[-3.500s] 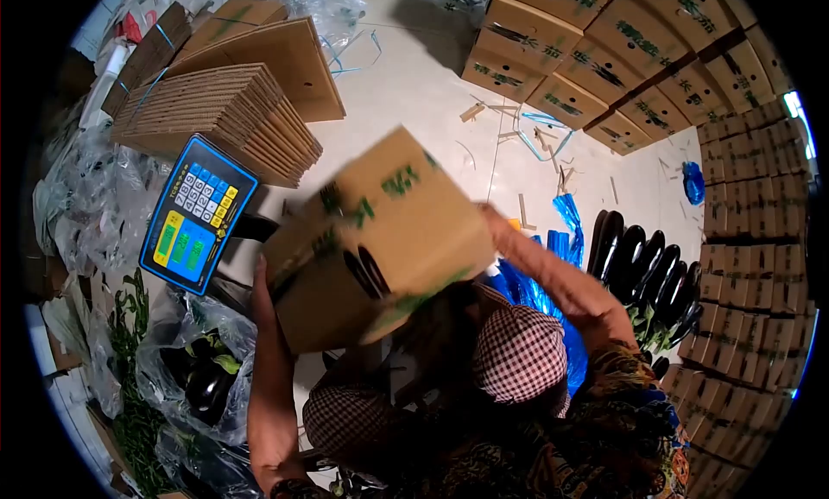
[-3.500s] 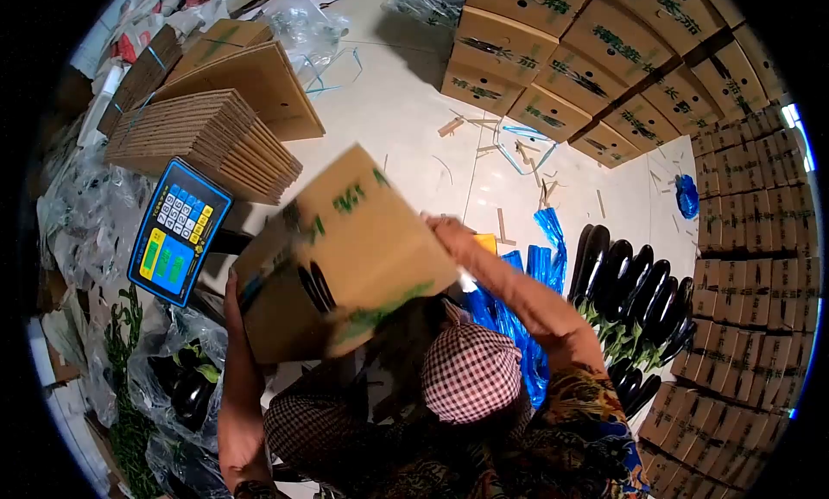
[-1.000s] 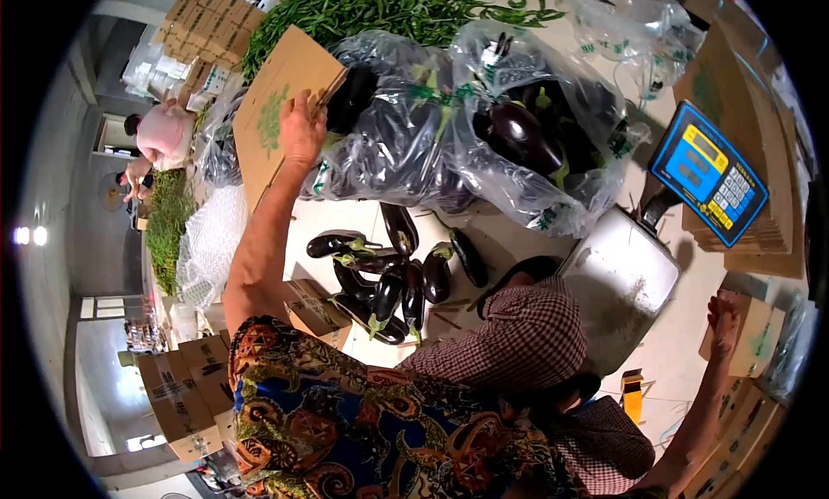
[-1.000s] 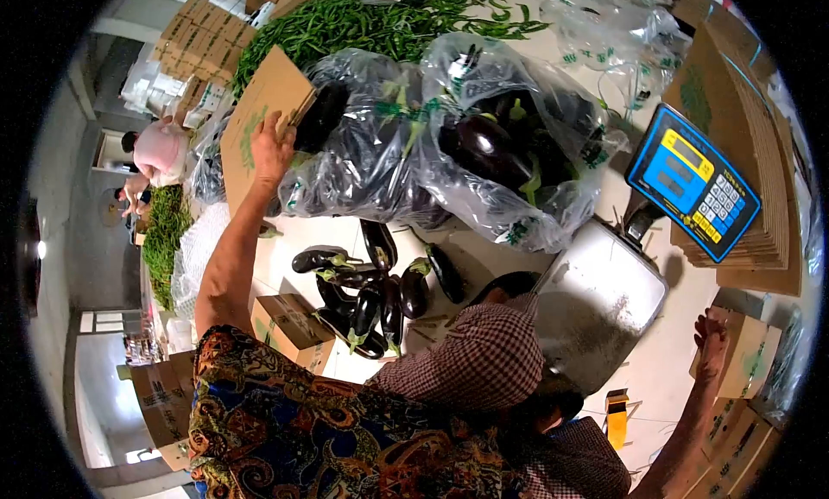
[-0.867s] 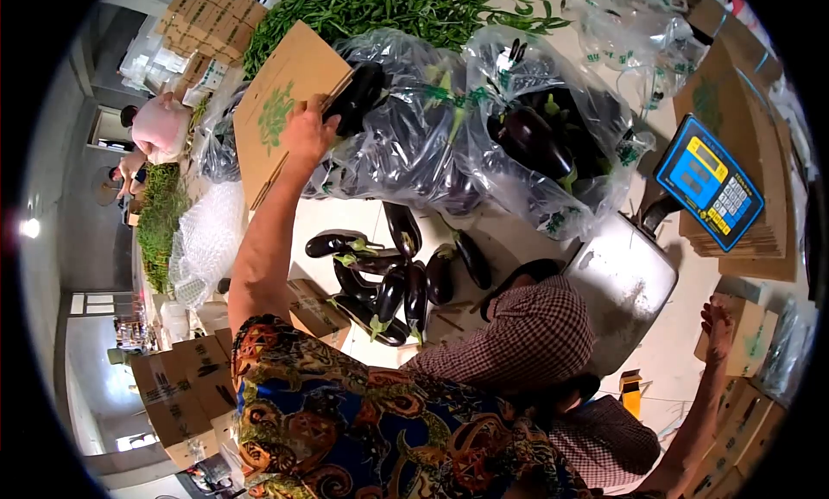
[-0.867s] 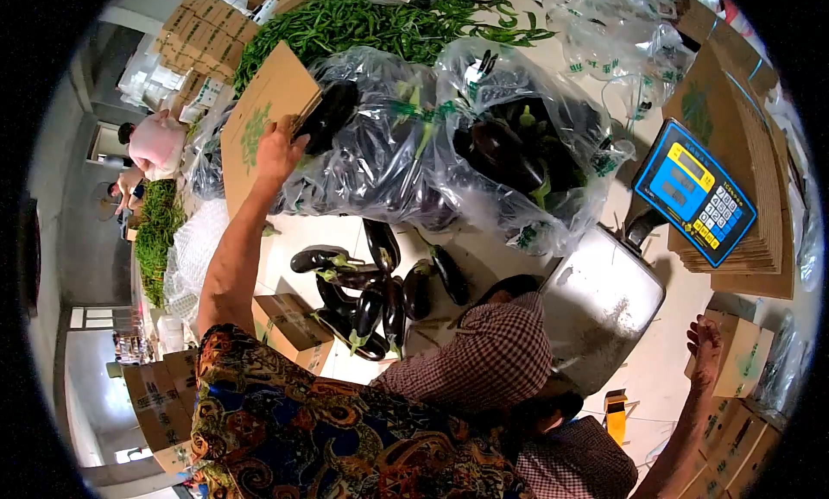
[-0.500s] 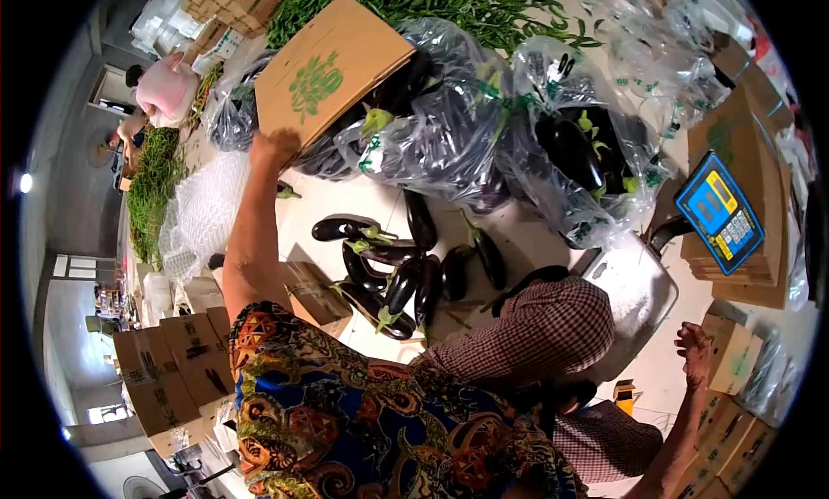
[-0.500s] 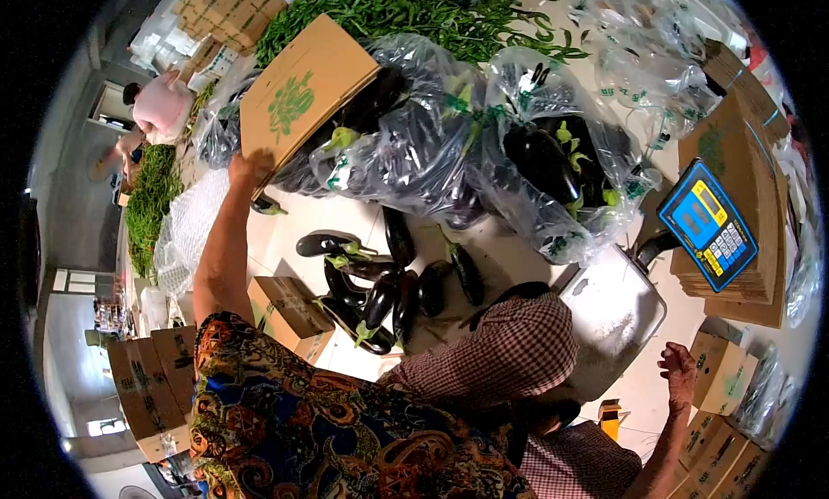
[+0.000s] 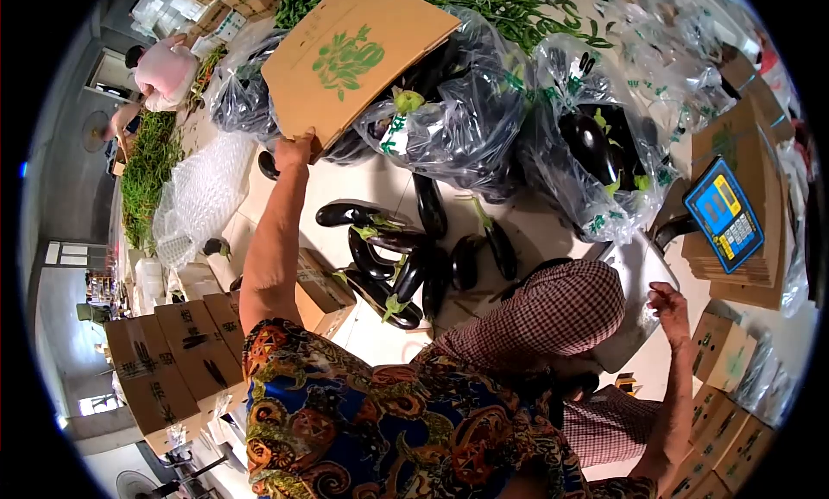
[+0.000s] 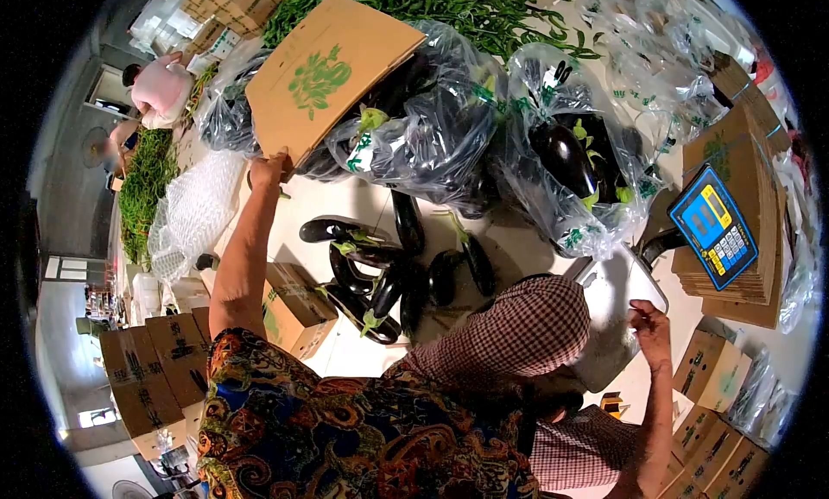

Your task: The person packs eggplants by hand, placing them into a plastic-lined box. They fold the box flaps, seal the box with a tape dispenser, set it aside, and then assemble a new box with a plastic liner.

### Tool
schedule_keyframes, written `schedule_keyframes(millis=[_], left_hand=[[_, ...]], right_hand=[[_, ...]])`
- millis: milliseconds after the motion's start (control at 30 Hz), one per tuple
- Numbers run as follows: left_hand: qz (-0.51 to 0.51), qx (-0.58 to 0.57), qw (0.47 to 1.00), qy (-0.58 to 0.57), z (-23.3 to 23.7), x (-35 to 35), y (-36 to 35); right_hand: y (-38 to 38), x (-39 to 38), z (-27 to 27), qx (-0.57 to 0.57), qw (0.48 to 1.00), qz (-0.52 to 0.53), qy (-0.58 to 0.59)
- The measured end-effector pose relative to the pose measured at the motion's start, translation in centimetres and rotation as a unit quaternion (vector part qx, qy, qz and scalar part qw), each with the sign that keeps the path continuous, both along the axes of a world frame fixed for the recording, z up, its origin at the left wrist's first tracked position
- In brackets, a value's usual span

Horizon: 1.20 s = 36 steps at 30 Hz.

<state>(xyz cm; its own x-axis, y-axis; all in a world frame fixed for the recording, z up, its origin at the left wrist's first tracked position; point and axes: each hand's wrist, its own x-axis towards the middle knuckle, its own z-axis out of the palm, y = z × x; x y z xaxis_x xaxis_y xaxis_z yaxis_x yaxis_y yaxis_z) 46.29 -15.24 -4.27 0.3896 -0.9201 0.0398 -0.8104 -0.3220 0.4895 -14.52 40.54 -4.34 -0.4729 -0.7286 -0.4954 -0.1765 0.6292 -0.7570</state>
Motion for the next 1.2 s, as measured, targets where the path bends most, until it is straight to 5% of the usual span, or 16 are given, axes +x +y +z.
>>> schedule_keyframes(millis=[67, 167, 267, 300, 367, 533, 600, 667, 733, 767, 867, 933, 1000, 1067, 1200], left_hand=[[-0.077, -0.076, 0.985, 0.135, -2.5, 0.5, 1.0], [-0.112, -0.043, 0.922, 0.369, 3.7, -5.0, 8.8], [-0.067, -0.073, 0.910, 0.403, 3.5, -6.3, 10.8], [-0.089, -0.002, 0.930, 0.356, 4.5, -6.1, 11.9], [-0.012, 0.055, 0.887, 0.458, 5.5, -7.2, 13.5], [-0.031, 0.075, 0.828, 0.556, 5.8, -8.7, 15.8], [-0.010, 0.048, 0.814, 0.579, 5.4, -9.6, 17.0], [-0.019, 0.057, 0.789, 0.611, 5.5, -9.8, 17.6], [0.008, 0.076, 0.776, 0.626, 5.2, -9.7, 17.4], [-0.002, 0.090, 0.753, 0.652, 5.4, -9.9, 17.5], [0.062, 0.040, 0.729, 0.680, 6.2, -12.1, 18.5], [0.090, 0.023, 0.680, 0.727, 4.1, -11.5, 16.8], [0.139, 0.019, 0.624, 0.769, 2.1, -10.9, 15.2], [0.139, 0.000, 0.586, 0.798, 2.2, -11.8, 15.6], [0.100, 0.009, 0.630, 0.770, 2.6, -12.3, 16.1]], right_hand=[[-0.5, 0.7, -1.6, -0.021, 0.999, 0.034, -0.014], [-0.4, 1.1, -4.1, -0.074, 0.993, 0.040, -0.077], [-1.1, 2.2, -4.4, -0.097, 0.989, 0.057, -0.098], [-1.3, 2.5, -4.4, -0.098, 0.989, 0.061, -0.097], [-1.5, 3.3, -4.5, -0.093, 0.988, 0.048, -0.111], [1.0, 1.9, -9.3, -0.130, 0.842, -0.146, -0.503], [2.3, 1.1, -12.6, -0.146, 0.780, -0.143, -0.591], [4.1, 2.0, -16.0, -0.173, 0.955, -0.004, -0.242], [5.4, 0.9, -17.0, -0.169, 0.864, -0.121, -0.459], [4.3, 2.0, -14.6, -0.125, 0.854, -0.176, -0.473], [3.8, 3.5, -14.2, -0.114, 0.951, -0.082, -0.277], [3.7, 3.8, -12.2, -0.108, 0.910, -0.132, -0.378], [3.8, 4.2, -11.8, -0.140, 0.930, -0.084, -0.330], [4.1, 5.6, -11.7, -0.203, 0.971, 0.048, -0.116], [3.7, 6.6, -7.0, -0.097, 0.992, 0.026, -0.072]])
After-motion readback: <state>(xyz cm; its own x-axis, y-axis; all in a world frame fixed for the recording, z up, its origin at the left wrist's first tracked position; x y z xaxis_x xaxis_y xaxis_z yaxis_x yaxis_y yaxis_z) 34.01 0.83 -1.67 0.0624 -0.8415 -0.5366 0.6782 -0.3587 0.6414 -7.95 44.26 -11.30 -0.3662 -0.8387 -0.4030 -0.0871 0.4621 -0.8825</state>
